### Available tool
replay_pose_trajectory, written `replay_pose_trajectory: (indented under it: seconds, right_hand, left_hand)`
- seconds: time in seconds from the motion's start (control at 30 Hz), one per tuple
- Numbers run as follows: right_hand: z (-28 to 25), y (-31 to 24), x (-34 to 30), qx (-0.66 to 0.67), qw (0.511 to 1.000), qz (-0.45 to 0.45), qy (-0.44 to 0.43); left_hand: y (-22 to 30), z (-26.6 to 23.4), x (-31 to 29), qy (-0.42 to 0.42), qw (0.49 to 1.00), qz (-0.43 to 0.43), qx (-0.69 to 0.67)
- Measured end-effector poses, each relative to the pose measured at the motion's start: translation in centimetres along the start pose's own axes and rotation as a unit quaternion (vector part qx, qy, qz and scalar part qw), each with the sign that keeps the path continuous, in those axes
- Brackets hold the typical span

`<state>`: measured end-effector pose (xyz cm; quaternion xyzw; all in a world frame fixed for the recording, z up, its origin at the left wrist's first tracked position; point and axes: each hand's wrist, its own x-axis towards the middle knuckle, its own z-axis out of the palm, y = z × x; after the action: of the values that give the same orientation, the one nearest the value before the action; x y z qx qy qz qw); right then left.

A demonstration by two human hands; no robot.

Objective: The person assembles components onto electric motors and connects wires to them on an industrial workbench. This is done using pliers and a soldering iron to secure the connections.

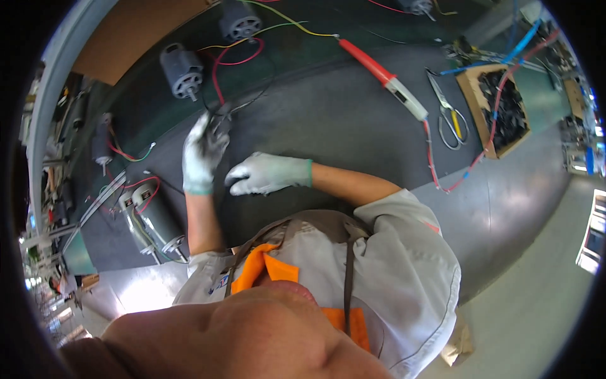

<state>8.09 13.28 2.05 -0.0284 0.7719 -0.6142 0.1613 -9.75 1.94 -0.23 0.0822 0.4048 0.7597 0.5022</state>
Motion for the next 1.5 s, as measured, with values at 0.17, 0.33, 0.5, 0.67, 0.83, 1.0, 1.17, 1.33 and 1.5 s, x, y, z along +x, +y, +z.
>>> replay_pose_trajectory:
  seconds: [0.17, 0.33, 0.5, 0.67, 0.83, 1.0, 1.17, 1.33, 1.5]
  right_hand:
    - [-7.1, 3.7, -13.3, 0.091, 0.902, -0.004, 0.421]
    - [-19.9, 15.9, -33.4, -0.14, 0.623, 0.058, 0.767]
    - [-24.2, 14.1, -32.5, 0.131, 0.703, -0.019, 0.699]
    - [-11.9, 4.0, -20.4, 0.015, 0.909, 0.155, 0.387]
    - [-4.5, 2.2, -12.8, 0.094, 0.977, 0.063, 0.182]
    - [-0.8, -0.8, -11.0, 0.126, 0.965, -0.102, 0.205]
    - [-0.1, -1.3, -10.2, 0.251, 0.922, -0.167, 0.241]
    - [-0.5, -0.5, -8.5, 0.32, 0.895, -0.185, 0.252]
    - [-0.7, 0.1, -8.4, 0.367, 0.879, -0.188, 0.24]
  left_hand:
    - [-1.1, -1.6, -10.9, 0.046, 0.993, 0.109, -0.008]
    - [-3.6, -0.1, -22.0, 0.122, 0.983, -0.028, 0.137]
    - [-5.1, -2.5, -30.1, 0.17, 0.908, -0.223, 0.312]
    - [-6.6, -2.0, -29.3, 0.03, 0.887, -0.161, 0.431]
    - [-5.7, 3.5, -19.8, 0.059, 0.948, 0.075, 0.303]
    - [-6.7, 8.5, -11.3, 0.083, 0.975, 0.187, 0.085]
    - [-6.9, 11.0, -8.1, 0.087, 0.973, 0.199, 0.074]
    - [-7.2, 12.0, -7.4, 0.068, 0.977, 0.196, 0.052]
    - [-7.2, 12.1, -7.6, 0.059, 0.981, 0.183, 0.036]
